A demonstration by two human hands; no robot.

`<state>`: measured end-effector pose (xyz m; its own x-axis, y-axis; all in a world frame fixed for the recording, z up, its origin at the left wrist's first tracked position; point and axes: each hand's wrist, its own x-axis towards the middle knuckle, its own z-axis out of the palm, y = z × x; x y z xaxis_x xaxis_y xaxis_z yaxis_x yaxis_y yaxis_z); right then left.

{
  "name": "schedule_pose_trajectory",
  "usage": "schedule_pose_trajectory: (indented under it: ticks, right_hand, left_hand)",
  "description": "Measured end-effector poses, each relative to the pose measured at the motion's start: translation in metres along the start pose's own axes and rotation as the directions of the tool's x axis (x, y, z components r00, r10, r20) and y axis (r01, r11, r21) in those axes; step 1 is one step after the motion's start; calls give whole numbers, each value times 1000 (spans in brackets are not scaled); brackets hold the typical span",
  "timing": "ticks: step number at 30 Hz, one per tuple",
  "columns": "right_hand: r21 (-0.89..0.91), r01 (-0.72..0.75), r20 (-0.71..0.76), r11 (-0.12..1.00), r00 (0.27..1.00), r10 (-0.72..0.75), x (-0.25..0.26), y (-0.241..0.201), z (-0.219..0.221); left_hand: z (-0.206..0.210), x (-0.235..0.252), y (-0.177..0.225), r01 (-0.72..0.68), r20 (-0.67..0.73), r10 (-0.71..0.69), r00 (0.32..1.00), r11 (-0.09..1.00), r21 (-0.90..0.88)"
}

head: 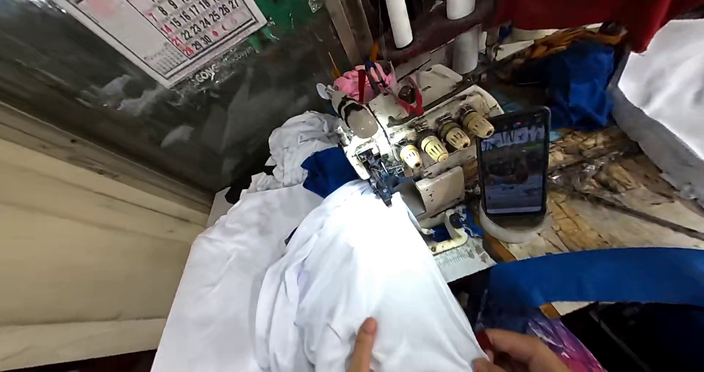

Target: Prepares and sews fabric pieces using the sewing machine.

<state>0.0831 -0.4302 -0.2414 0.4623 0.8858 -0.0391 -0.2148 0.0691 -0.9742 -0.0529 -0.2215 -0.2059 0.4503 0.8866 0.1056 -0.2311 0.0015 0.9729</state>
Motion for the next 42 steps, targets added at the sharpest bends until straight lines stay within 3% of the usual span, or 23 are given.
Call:
schedule_pose_trajectory:
  ticks: [4, 7, 8, 10, 11, 12, 13, 14, 15, 16, 18, 20, 22, 25, 29, 32, 34, 36, 39, 40, 42]
  right_hand:
    - [10, 153, 16, 988, 988, -153, 33, -25, 3]
    - [-135, 227, -78, 965, 968, -239, 56, -35, 6]
    - [-185, 247, -116, 951, 956, -270, 65, -35, 8]
    - [-251, 254, -179, 934, 936, -303, 85, -33, 11]
    - [-262, 235, -205, 936, 934, -292, 94, -35, 11]
    - [-257, 206, -224, 944, 938, -265, 104, -37, 11]
    - [-240, 177, -241, 954, 942, -235, 113, -40, 12]
    - [-220, 152, -262, 964, 942, -208, 121, -42, 12]
    - [-201, 138, -283, 970, 940, -193, 127, -45, 14]
    - [-184, 133, -299, 974, 936, -184, 130, -47, 15]
    - [-173, 130, -324, 976, 929, -181, 134, -53, 19]
    - [-171, 127, -358, 977, 916, -182, 138, -59, 23]
    - [-188, 122, -410, 975, 892, -191, 149, -65, 24]
    - [-232, 103, -493, 967, 845, -208, 177, -69, 24]
    - [-223, 119, -494, 967, 842, -218, 181, -69, 27]
    - [-234, 198, -461, 952, 840, -288, 168, -61, 30]
    - [-246, 248, -361, 937, 874, -326, 157, -61, 35]
    - [-275, 292, -178, 916, 921, -346, 144, -66, 39]
    - [-372, 342, 104, 863, 939, -327, 131, -73, 27]
    - [-379, 319, 87, 868, 947, -310, 129, -77, 20]
    - [-360, 281, -198, 889, 909, -367, 135, -79, 11]
  left_hand:
    - [-1, 39, 12, -129, 37, 125, 991, 982, 140]
    - [-3, 66, 27, -165, 69, 152, 986, 953, 254]
    - [-8, 75, 34, -142, 102, 114, 988, 935, 326]
    - [-29, 93, 54, -17, 233, -96, 968, 898, 440]
    - [-45, 103, 66, 23, 394, -229, 890, 886, 462]
    - [-61, 113, 80, 5, 587, -312, 747, 885, 465]
    - [-70, 121, 92, -46, 745, -287, 601, 919, 391]
    - [-69, 123, 102, -100, 827, -181, 533, 956, 274]
    - [-57, 118, 107, -158, 832, -44, 553, 975, 156]
    - [-35, 110, 108, -265, 777, 83, 624, 958, 112]
    - [22, 100, 80, -556, 601, 314, 735, 787, 268]
    - [57, 109, 36, -705, 559, 431, 708, 462, 538]
    - [67, 129, 12, -721, 539, 498, 679, 319, 615]
    - [61, 159, 17, -712, 563, 439, 700, 369, 598]
    - [47, 156, 10, -590, 492, 332, 805, 535, 604]
    - [40, 139, 9, -566, 469, 317, 825, 451, 690]
    - [29, 138, 20, -575, 472, 344, 812, 332, 748]
    - [21, 128, 32, -573, 450, 397, 800, 280, 771]
    - [29, 84, 33, -604, 502, 345, 793, 340, 721]
    - [40, 69, 23, -629, 552, 303, 777, 404, 664]
    - [62, 54, 2, -678, 680, 222, 699, 507, 532]
